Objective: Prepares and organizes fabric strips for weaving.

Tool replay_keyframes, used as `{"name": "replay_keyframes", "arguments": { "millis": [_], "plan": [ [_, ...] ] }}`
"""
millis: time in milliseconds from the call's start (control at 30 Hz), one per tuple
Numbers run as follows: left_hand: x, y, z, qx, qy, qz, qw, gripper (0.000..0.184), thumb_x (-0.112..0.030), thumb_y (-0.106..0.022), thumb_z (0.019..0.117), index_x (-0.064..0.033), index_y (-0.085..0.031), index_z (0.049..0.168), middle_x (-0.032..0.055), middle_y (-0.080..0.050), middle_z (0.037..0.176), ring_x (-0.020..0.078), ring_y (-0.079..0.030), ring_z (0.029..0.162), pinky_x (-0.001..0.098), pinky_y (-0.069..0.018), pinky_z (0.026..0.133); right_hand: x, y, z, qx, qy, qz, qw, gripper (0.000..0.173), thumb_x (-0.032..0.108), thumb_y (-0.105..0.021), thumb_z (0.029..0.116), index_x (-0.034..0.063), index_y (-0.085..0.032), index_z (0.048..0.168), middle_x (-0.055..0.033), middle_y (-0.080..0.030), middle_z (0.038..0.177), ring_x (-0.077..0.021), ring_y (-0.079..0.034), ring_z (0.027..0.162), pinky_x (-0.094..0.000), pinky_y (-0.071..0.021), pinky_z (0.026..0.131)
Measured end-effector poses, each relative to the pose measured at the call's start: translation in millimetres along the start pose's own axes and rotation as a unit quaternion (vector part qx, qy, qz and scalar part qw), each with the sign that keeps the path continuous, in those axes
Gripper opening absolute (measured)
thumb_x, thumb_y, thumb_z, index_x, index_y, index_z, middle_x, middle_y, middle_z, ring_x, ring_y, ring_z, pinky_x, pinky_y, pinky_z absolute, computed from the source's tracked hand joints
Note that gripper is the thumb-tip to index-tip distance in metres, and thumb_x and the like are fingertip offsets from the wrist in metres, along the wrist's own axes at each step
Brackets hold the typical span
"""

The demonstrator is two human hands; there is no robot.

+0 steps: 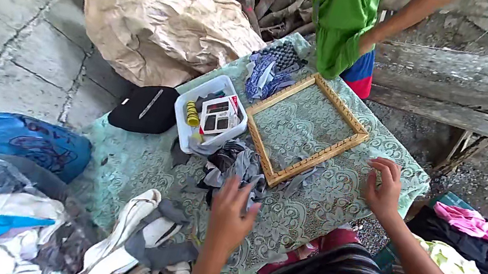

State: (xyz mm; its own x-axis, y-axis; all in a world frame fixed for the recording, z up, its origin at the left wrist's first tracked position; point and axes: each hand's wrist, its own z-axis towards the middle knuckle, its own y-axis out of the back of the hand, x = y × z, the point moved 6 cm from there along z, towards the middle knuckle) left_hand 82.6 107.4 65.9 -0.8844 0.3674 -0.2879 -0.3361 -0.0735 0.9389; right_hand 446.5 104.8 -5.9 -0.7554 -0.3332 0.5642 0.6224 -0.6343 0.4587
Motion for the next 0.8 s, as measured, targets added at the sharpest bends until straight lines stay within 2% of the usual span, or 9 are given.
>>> {"name": "replay_keyframes", "arguments": {
  "millis": [67,133,233,300,367,433,500,567,800],
  "plan": [
    [-52.4,-24.3,26.9,0.026,-0.111,0.006,0.994,0.048,-0.035,-0.059,0.1009,-0.0014,-0.066,0.134,0.0206,-0.06,0.143,0.0427,-0.052,0.137,0.0638,-0.0386,0.112,-1.3,2.7,-3.6,-0.04,-0.007,-0.004,0.999,0.026,0.001,-0.05,0.0913,-0.0063,-0.069,0.107,-0.0266,-0.064,0.121,-0.0417,-0.058,0.123,-0.0522,-0.0457,0.106],
    [-77.7,-47.2,55.6,0.035,-0.159,-0.008,0.987,0.044,-0.033,-0.057,0.1025,-0.0019,-0.068,0.132,0.0166,-0.064,0.139,0.0374,-0.057,0.133,0.0592,-0.0432,0.109,-3.5,6.4,-6.7,-0.082,-0.02,-0.009,0.996,0.025,-0.002,-0.048,0.09,-0.0061,-0.069,0.103,-0.0275,-0.063,0.122,-0.0411,-0.058,0.123,-0.0498,-0.0464,0.106],
    [-81.0,-81.9,100.8,0.068,-0.133,-0.042,0.988,0.04,-0.026,-0.06,0.1027,0.0002,-0.066,0.132,0.0197,-0.064,0.136,0.038,-0.058,0.131,0.058,-0.0436,0.108,-5.6,10.5,-11.4,-0.122,-0.05,-0.01,0.991,0.025,-0.005,-0.047,0.0894,-0.0072,-0.069,0.101,-0.0278,-0.062,0.124,-0.0382,-0.059,0.123,-0.0449,-0.0494,0.104],
    [-79.2,-96.1,122.4,0.068,-0.093,-0.061,0.991,0.036,-0.023,-0.064,0.1003,0.0011,-0.065,0.128,0.0216,-0.068,0.123,0.0403,-0.063,0.12,0.0599,-0.0475,0.101,-6.4,10.1,-13.0,-0.14,-0.055,-0.003,0.989,0.024,-0.006,-0.047,0.0882,-0.0078,-0.069,0.098,-0.0281,-0.063,0.121,-0.0377,-0.06,0.122,-0.0433,-0.0508,0.102],
    [-78.9,-103.6,133.8,0.068,-0.057,-0.082,0.993,0.05,-0.019,-0.068,0.0977,-0.0002,-0.055,0.142,0.0226,-0.07,0.118,0.0426,-0.066,0.112,0.0618,-0.0502,0.096,-7.3,9.5,-13.1,-0.14,-0.051,0.006,0.989,0.022,-0.007,-0.047,0.0869,-0.0076,-0.069,0.094,-0.0277,-0.064,0.118,-0.038,-0.061,0.12,-0.0435,-0.0512,0.101],
    [-78.8,-106.2,138.7,0.081,-0.036,-0.086,0.992,0.054,-0.018,-0.069,0.0972,-0.0013,-0.051,0.145,0.0227,-0.071,0.114,0.0417,-0.068,0.106,0.0607,-0.0529,0.093,-8.1,7.8,-12.5,-0.123,-0.041,0.019,0.991,0.022,-0.007,-0.048,0.0866,-0.0055,-0.069,0.092,-0.0261,-0.066,0.115,-0.0382,-0.061,0.119,-0.0446,-0.0501,0.102],
    [-78.9,-100.2,140.7,0.118,-0.022,-0.07,0.99,0.039,-0.021,-0.066,0.1002,0.0004,-0.063,0.133,0.0232,-0.07,0.119,0.0411,-0.066,0.113,0.0598,-0.0502,0.098,-7.6,5.4,-12.2,-0.107,-0.026,0.034,0.993,0.022,-0.005,-0.048,0.0863,-0.0037,-0.07,0.091,-0.025,-0.067,0.112,-0.0399,-0.061,0.118,-0.0485,-0.0481,0.104],
    [-78.9,-82.7,142.4,0.116,-0.031,-0.047,0.992,0.032,-0.021,-0.066,0.1003,0.0001,-0.069,0.124,0.0229,-0.071,0.117,0.0414,-0.067,0.112,0.0613,-0.0496,0.098,-6.0,4.3,-11.8,-0.095,-0.012,0.043,0.994,0.022,-0.004,-0.049,0.0875,-0.0016,-0.07,0.09,-0.0223,-0.068,0.11,-0.0383,-0.06,0.118,-0.048,-0.0459,0.106],
    [-76.8,6.8,145.4,0.043,-0.106,-0.061,0.992,0.025,-0.012,-0.065,0.0993,0.0039,-0.072,0.117,0.0239,-0.073,0.106,0.0399,-0.071,0.101,0.0583,-0.0535,0.092,-3.6,6.2,-13.1,-0.108,-0.007,0.041,0.993,0.022,-0.003,-0.049,0.0894,-0.0001,-0.071,0.091,-0.0188,-0.07,0.107,-0.0347,-0.062,0.116,-0.0451,-0.0459,0.106]
  ]
}}
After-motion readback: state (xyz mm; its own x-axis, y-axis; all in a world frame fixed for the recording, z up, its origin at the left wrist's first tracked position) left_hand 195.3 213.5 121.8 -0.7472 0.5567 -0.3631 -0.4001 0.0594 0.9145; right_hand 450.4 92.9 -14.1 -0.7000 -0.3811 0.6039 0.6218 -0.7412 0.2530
